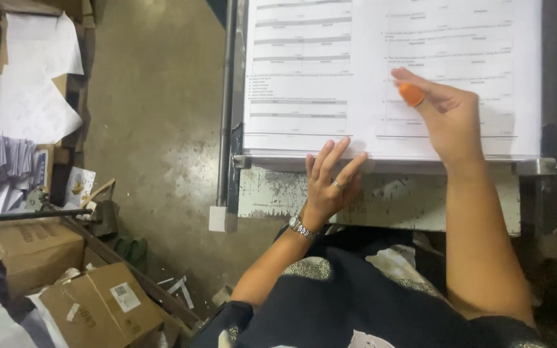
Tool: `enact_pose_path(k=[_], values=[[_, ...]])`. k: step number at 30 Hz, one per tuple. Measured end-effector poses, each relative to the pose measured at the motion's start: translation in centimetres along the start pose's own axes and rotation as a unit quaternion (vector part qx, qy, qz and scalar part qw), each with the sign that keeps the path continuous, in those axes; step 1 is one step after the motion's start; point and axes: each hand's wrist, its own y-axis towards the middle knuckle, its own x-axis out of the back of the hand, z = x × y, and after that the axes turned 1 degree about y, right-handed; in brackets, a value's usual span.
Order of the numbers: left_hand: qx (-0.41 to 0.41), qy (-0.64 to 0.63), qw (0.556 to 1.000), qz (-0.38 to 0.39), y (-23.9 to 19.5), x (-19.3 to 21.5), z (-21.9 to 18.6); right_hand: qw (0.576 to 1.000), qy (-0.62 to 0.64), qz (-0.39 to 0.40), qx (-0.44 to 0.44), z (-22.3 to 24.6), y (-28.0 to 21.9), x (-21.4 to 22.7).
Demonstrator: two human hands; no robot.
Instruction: Flipping through a stack of printed forms to inspect or count them one by one.
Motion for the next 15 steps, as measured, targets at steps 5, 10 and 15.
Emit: enact_pose_path(k=[5,10,15], values=[[0.014,0.001,1.000,-0.013,0.4,0.2,-0.6,0.995,0.091,-0.032,-0.010,-1.9,0.0,0.2],[0.026,0.004,0.999,-0.018,0.5,0.2,-0.6,0.987,0.148,-0.068,0.001,-4.0,0.1,0.6],[0.015,0.012,1.000,-0.023,-0.2,-0.5,-0.5,0.975,0.214,-0.061,-0.004,-5.0,0.0,1.2]])
